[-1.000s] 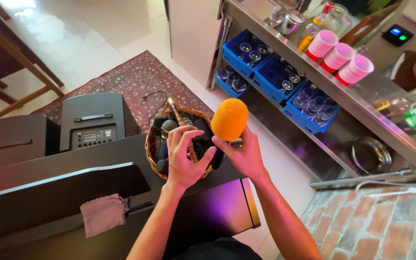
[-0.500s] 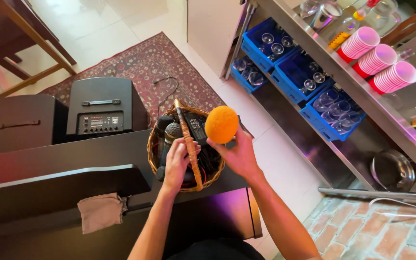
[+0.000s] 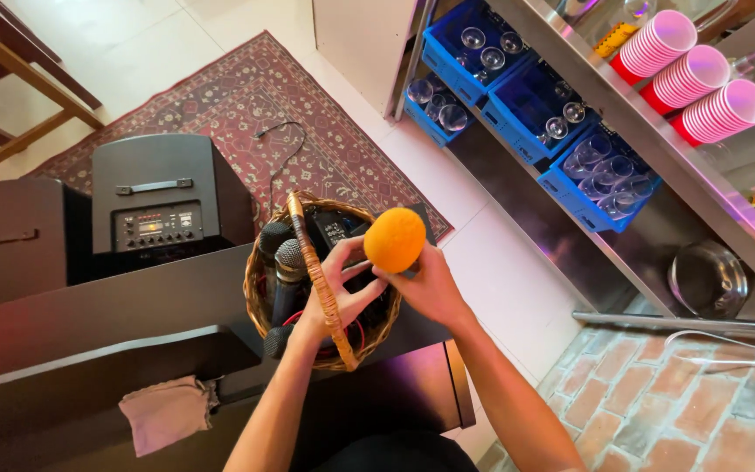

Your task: Cleaning several handheld microphones by wiping them with a small cloth and then placing them into a storage basket.

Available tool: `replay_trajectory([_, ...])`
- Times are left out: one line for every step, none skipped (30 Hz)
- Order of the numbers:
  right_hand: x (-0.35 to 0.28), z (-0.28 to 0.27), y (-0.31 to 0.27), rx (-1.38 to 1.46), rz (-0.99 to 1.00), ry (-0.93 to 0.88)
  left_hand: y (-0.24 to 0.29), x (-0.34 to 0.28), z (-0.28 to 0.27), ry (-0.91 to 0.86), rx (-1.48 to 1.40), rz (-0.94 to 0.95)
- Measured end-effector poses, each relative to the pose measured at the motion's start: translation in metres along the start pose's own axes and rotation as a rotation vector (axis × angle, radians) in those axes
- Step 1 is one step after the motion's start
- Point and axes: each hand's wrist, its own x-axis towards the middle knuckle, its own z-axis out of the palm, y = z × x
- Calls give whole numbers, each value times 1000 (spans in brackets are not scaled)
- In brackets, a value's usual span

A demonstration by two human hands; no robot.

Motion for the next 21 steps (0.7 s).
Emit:
replay_trajectory([-1,0,-1,-1,5,0,1,-1,-2,-1,-3,-4])
replay_trajectory([-2,1,-2,-32,-5,-28,1,-1,-4,-30,56,43])
replay_trajectory([-3,2,-3,-64,-15,-56,2,-2,-7,-59,115,91])
replay_trajectory([0,5,-3,-64,-11,-57,1,-2,-8,-59,113,88])
replay_trajectory([2,7,-4,-189,-82,-69,1,-3,-8,-32,-65,89])
replay_trajectory([3,10,-4,-313,-153,-85,0,-5,-10,-1,-241,89])
replay_trajectory([3,13,-2,-311,-151,-90,-3,-8,-12,3,-240,86])
replay_trajectory([5,15,0,-391,-225,-107,-7,-8,-13,15,-175,89])
replay_trajectory([7,17,1,-471,-299,-124,-10,-9,-15,27,-111,92])
replay_trajectory([10,22,5,-469,-306,-127,-8,-7,-14,33,-107,96])
replay_trajectory([12,26,9,-461,-302,-138,-7,-6,-14,117,17,234])
replay_trajectory([12,29,14,-456,-289,-147,-7,-6,-10,199,135,365])
replay_trajectory([11,28,12,-458,-289,-150,-6,-8,-7,201,134,364])
replay_trajectory([11,29,10,-456,-277,-146,-6,-10,-6,250,130,329])
replay_trajectory([11,30,8,-454,-265,-142,-6,-13,-4,298,127,293])
replay_trajectory([13,31,12,-450,-266,-142,-6,-15,-5,298,131,293])
replay_trajectory([14,32,17,-456,-265,-149,-7,-16,-5,291,121,175])
replay_trajectory([15,29,21,-470,-263,-154,-8,-18,-3,281,103,59])
replay_trajectory([14,27,20,-472,-262,-152,-13,-18,-2,278,101,60])
replay_trajectory([15,27,20,-480,-266,-172,-19,-20,-4,263,23,48])
replay_trajectory([15,27,19,-488,-270,-191,-24,-21,-5,247,-55,37])
